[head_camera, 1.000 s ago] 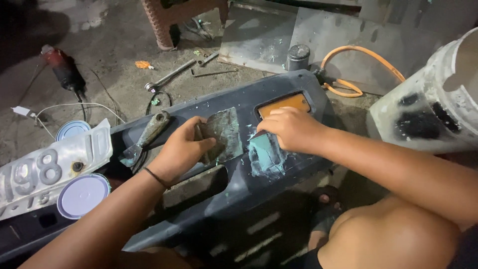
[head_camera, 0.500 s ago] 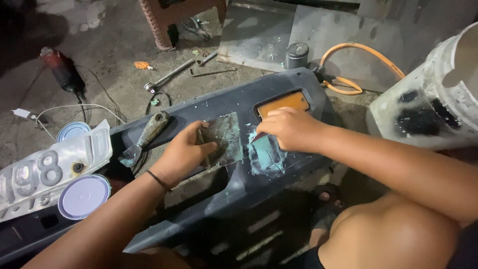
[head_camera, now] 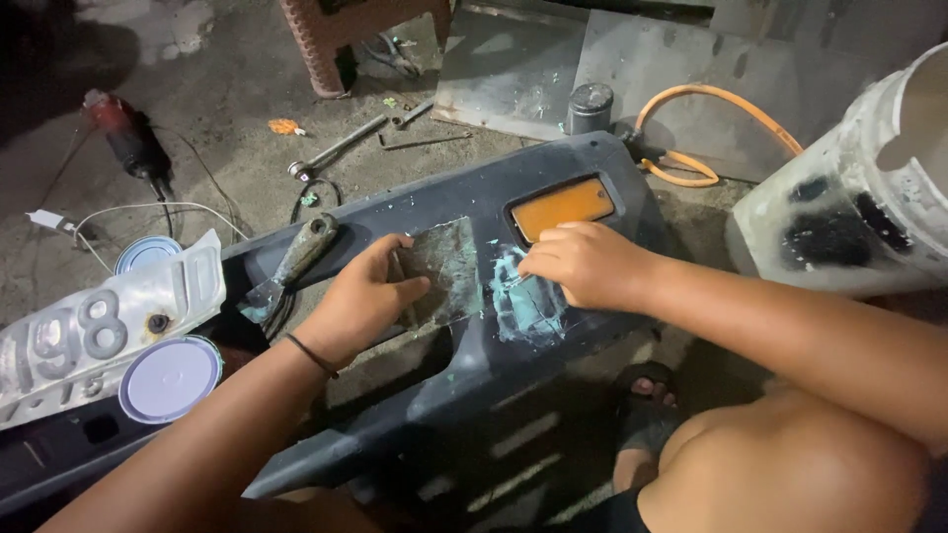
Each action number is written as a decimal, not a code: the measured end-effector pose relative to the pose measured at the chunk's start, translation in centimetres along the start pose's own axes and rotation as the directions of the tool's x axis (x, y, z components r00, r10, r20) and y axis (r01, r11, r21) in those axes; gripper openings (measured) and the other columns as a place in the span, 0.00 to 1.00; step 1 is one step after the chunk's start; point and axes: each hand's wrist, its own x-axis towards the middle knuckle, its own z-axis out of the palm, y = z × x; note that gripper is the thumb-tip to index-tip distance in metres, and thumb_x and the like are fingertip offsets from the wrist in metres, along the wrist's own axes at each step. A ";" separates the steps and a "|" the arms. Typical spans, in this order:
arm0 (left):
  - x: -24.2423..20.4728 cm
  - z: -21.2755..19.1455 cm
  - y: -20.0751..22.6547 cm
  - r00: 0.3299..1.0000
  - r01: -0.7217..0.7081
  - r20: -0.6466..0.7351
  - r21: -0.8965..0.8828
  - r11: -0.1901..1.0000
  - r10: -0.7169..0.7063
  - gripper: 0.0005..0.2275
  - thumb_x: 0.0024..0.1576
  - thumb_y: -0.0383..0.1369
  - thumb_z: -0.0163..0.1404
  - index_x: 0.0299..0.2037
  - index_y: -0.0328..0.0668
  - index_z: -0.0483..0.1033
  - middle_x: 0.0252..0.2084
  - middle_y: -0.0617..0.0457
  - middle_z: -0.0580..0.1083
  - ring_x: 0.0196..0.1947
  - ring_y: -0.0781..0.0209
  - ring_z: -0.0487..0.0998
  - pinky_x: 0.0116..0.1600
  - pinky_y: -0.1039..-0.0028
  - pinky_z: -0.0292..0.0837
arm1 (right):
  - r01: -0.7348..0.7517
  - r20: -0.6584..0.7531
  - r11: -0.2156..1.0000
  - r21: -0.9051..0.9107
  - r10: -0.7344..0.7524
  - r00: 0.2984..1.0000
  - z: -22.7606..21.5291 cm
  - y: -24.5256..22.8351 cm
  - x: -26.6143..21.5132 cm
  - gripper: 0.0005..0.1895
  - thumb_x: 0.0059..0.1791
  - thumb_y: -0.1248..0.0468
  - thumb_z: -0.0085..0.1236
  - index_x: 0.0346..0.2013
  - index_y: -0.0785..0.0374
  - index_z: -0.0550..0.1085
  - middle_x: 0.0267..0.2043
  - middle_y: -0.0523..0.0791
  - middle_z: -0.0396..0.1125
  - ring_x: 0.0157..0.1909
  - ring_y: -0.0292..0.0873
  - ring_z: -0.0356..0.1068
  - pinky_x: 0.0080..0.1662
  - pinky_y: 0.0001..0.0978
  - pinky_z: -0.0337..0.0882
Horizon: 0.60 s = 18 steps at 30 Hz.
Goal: The person applies a light blue body filler onto a dark plastic car part using a red plastic spreader. They smooth the filler across the surface and then scoop more filler from a small container using a metal putty knife.
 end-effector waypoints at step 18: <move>-2.9 0.2 1.8 1.000 -0.030 -0.004 -0.007 1.000 0.030 0.24 0.59 0.29 0.53 0.67 0.36 0.64 0.56 0.29 0.71 0.55 0.34 0.77 0.55 0.44 0.73 | -0.071 0.214 0.988 0.138 0.040 0.976 -0.8 -2.7 -3.7 0.19 0.42 0.78 0.46 0.42 0.60 0.77 0.36 0.46 0.76 0.42 0.47 0.74 0.50 0.42 0.71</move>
